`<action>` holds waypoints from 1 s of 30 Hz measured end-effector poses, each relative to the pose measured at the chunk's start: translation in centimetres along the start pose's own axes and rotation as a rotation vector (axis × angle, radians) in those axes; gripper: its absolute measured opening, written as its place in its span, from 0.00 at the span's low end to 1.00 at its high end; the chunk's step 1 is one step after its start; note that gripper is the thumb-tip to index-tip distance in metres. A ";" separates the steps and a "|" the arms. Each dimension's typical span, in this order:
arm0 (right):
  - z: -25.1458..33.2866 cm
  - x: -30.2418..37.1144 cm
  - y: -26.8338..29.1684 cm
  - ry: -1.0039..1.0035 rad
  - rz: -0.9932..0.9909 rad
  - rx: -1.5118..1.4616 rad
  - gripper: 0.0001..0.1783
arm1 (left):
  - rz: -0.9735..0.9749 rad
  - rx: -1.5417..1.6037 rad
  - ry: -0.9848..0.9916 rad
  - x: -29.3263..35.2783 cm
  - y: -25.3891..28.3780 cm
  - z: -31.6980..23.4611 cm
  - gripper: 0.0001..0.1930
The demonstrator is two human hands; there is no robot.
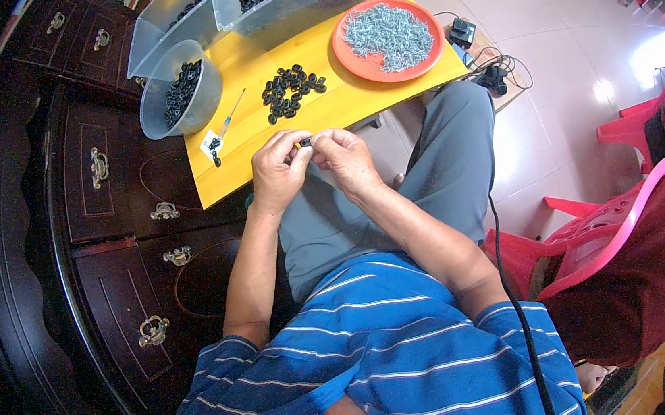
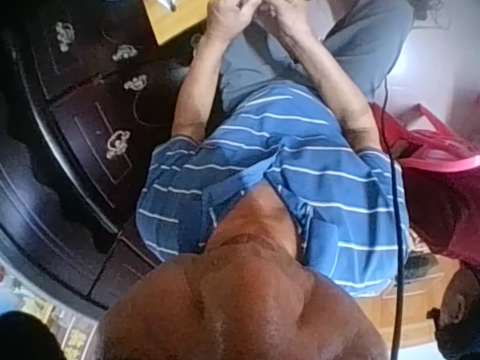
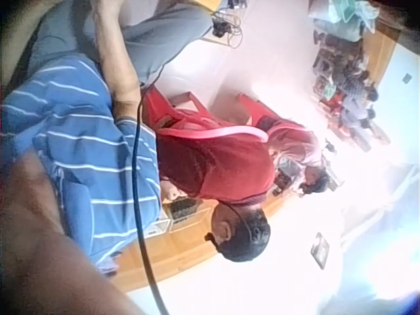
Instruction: The person assembles plastic cord locks by picking up the plastic components and inserting small metal pieces into them by hand.
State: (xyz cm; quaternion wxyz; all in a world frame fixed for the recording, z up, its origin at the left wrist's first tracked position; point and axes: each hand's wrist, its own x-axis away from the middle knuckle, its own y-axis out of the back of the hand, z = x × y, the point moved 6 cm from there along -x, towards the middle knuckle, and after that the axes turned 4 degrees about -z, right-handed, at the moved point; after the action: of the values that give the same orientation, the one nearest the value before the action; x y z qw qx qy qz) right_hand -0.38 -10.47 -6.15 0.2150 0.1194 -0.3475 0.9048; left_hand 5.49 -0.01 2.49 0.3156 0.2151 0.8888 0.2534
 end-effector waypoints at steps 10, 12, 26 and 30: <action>0.5 -0.1 -0.4 0.003 0.007 -0.036 0.05 | 0.040 0.021 0.122 -0.2 0.0 0.4 0.10; 0.2 -0.3 0.0 0.001 0.003 -0.029 0.06 | 0.050 0.005 0.120 -0.3 -0.1 0.5 0.10; -0.6 -0.2 -0.1 -0.025 0.120 0.082 0.07 | 0.236 -0.036 0.113 -1.1 1.4 0.1 0.07; 0.0 -0.2 0.1 -0.049 0.186 0.102 0.07 | 0.336 0.043 0.200 -2.3 1.6 0.7 0.06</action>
State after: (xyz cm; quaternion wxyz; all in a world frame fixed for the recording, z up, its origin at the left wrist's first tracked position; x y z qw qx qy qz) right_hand -0.21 -10.61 -6.27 0.1153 0.1197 -0.3157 0.9342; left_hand 7.92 0.20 4.01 0.1746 0.3408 0.8724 0.3038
